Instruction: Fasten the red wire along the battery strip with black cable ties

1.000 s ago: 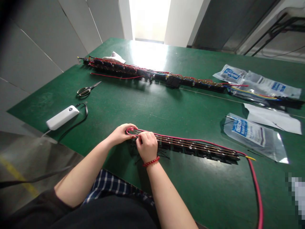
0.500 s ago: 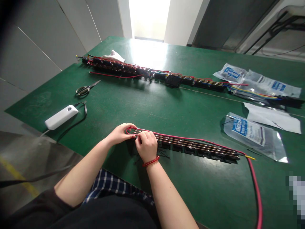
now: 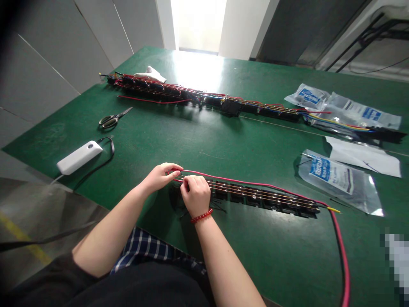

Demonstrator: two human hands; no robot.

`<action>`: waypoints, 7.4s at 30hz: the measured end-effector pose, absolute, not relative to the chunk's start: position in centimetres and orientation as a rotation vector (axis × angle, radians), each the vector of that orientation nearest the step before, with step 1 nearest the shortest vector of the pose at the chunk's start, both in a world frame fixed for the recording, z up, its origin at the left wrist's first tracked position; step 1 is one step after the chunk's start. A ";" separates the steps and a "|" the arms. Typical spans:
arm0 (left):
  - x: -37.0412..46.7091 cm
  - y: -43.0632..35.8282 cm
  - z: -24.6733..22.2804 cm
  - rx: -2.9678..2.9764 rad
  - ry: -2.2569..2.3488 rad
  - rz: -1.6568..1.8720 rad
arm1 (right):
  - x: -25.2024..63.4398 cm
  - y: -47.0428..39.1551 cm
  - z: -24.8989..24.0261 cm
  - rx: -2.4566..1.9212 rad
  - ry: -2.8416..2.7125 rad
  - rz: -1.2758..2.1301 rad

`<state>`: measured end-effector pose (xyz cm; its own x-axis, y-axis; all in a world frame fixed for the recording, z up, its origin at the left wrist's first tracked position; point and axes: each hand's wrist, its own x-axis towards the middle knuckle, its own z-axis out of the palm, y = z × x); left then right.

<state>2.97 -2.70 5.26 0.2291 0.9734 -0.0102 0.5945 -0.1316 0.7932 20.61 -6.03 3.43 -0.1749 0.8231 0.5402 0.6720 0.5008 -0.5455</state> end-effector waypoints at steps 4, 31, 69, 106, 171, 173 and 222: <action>3.5 -2.6 4.7 1.788 1.523 0.793 | 20.6 -6.1 3.6 -1.238 -1.918 0.227; 4.5 -3.3 2.9 1.307 1.445 1.052 | 19.9 -4.8 3.6 -1.248 -1.883 0.450; 4.6 -4.2 2.7 2.001 1.561 1.182 | 20.0 -4.9 3.4 -1.247 -1.842 0.469; 4.4 -4.7 3.5 2.047 1.494 1.098 | 20.1 -4.3 4.1 -1.251 -1.903 0.410; 5.1 -3.5 3.0 1.017 1.204 0.945 | 20.8 -4.3 4.7 -1.189 -1.849 0.577; 5.0 -3.5 2.9 1.022 1.191 0.951 | 20.7 -4.3 4.7 -1.182 -1.858 0.563; 5.1 -3.9 2.3 1.715 1.403 1.100 | 23.7 -3.2 5.7 -1.358 -2.474 0.394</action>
